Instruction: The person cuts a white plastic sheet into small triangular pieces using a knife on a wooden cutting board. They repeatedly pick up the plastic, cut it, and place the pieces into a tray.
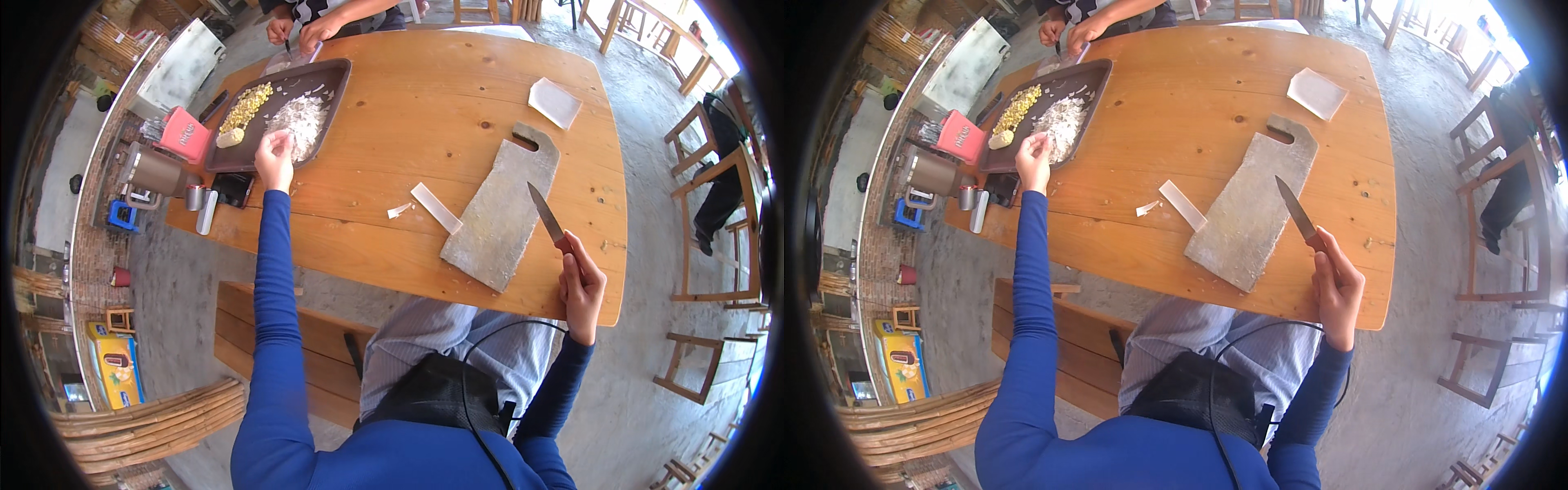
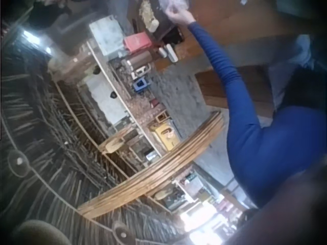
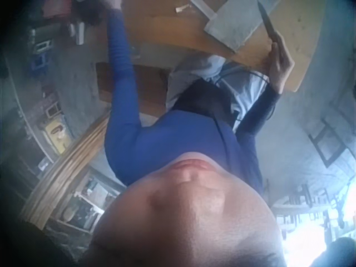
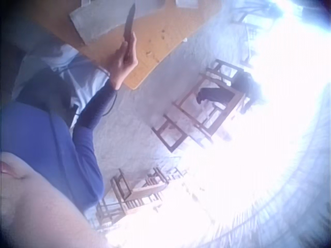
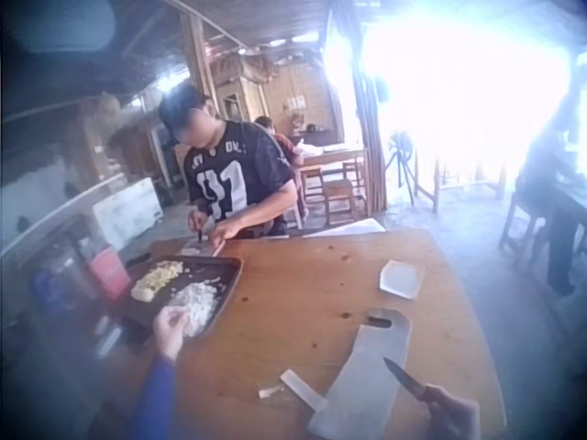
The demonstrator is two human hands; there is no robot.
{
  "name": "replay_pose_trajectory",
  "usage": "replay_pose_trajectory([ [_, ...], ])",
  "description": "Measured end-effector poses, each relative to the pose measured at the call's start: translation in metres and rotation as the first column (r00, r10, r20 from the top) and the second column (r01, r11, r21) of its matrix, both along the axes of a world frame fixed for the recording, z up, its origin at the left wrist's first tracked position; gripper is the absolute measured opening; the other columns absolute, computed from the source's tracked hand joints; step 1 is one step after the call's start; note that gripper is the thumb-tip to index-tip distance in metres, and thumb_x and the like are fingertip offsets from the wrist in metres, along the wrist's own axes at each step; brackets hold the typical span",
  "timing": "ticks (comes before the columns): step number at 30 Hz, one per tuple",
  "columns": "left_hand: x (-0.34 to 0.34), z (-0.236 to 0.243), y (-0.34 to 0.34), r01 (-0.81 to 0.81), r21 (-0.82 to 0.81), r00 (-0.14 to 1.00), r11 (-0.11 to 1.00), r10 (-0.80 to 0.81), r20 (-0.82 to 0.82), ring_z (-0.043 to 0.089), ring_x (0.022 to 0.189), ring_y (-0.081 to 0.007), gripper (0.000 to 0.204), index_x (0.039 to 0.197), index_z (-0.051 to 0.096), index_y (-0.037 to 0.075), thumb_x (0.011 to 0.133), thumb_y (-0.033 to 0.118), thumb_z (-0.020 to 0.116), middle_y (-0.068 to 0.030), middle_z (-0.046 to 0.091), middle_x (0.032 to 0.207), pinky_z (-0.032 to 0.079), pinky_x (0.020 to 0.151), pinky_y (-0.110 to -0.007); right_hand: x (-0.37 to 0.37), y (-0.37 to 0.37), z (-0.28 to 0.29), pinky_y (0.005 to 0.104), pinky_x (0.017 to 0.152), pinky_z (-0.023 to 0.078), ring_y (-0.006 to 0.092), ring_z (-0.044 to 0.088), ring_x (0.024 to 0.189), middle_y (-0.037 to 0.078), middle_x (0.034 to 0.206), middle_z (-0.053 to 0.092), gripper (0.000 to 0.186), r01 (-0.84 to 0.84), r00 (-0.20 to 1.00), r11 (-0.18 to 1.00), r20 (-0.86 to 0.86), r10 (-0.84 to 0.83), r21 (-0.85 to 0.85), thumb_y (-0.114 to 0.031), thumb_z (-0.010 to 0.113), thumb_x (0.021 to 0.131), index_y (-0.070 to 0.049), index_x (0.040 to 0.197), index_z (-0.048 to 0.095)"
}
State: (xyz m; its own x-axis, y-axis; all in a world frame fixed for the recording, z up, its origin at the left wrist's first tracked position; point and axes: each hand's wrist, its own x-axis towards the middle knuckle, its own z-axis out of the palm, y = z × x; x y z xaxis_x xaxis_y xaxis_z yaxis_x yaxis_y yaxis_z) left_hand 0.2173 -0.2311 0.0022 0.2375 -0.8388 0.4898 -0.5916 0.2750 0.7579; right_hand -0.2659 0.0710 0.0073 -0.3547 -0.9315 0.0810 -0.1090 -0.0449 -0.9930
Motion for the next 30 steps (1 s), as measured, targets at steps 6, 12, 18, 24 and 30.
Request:
replay_pose_trajectory([
  [6, -0.076, 0.008, 0.066, 0.217, 0.085, 0.968, 0.973, -0.225, 0.108, 0.063, 0.077, -0.0087, 0.015, 0.092, 0.070, 0.008, 0.087, 0.020, 0.077, -0.0004, 0.073, 0.088, 0.046, 0.063, -0.024, 0.001, 0.001, 0.008, 0.0181, 0.051, 0.034, 0.0006, 0.040, 0.059, -0.002, 0.099, 0.067, 0.034, 0.033, 0.999, 0.998, -0.008, -0.033, 0.056, -0.003, 0.055, 0.099, 0.001, 0.133, 0.061],
  [12, -0.135, 0.034, 0.130, 0.515, 0.368, 0.762, 0.774, -0.610, 0.216, 0.065, 0.084, -0.0182, 0.032, 0.097, 0.068, 0.004, 0.078, 0.025, 0.084, -0.0067, 0.069, 0.094, 0.051, 0.072, -0.032, 0.001, 0.002, 0.009, 0.0181, 0.051, 0.033, 0.0008, 0.039, 0.060, -0.002, 0.100, 0.066, 0.034, 0.028, 1.000, 0.997, -0.012, -0.027, 0.067, -0.002, 0.055, 0.099, 0.001, 0.132, 0.061],
  [18, -0.162, 0.023, 0.142, 0.552, 0.332, 0.741, 0.765, -0.633, 0.224, 0.064, 0.091, -0.0245, 0.036, 0.107, 0.065, 0.005, 0.081, 0.023, 0.080, -0.0086, 0.065, 0.096, 0.051, 0.081, -0.038, 0.004, 0.001, 0.012, 0.0177, 0.051, 0.033, 0.0008, 0.040, 0.061, 0.000, 0.105, 0.067, 0.034, 0.028, 0.999, 0.997, 0.028, -0.031, 0.075, -0.002, 0.055, 0.099, 0.002, 0.132, 0.060],
  [24, -0.180, 0.018, 0.134, 0.466, 0.323, 0.728, 0.824, -0.564, 0.388, 0.059, 0.100, -0.0291, 0.037, 0.112, 0.063, 0.006, 0.081, 0.020, 0.079, -0.0101, 0.062, 0.098, 0.048, 0.087, -0.041, 0.003, 0.001, 0.012, 0.0177, 0.054, 0.035, 0.0012, 0.041, 0.063, 0.000, 0.105, 0.067, 0.035, 0.036, 0.998, 0.997, 0.039, -0.039, 0.074, -0.003, 0.056, 0.099, 0.001, 0.133, 0.060],
  [30, -0.177, 0.011, 0.123, 0.494, 0.331, 0.736, 0.804, -0.590, 0.333, 0.059, 0.098, -0.0271, 0.030, 0.103, 0.063, 0.005, 0.081, 0.017, 0.079, -0.0089, 0.061, 0.097, 0.049, 0.088, -0.040, 0.002, 0.001, 0.010, 0.0182, 0.056, 0.037, 0.0019, 0.043, 0.066, -0.001, 0.104, 0.068, 0.035, 0.020, 1.000, 0.998, 0.015, -0.021, 0.063, -0.004, 0.057, 0.099, -0.001, 0.134, 0.061],
])
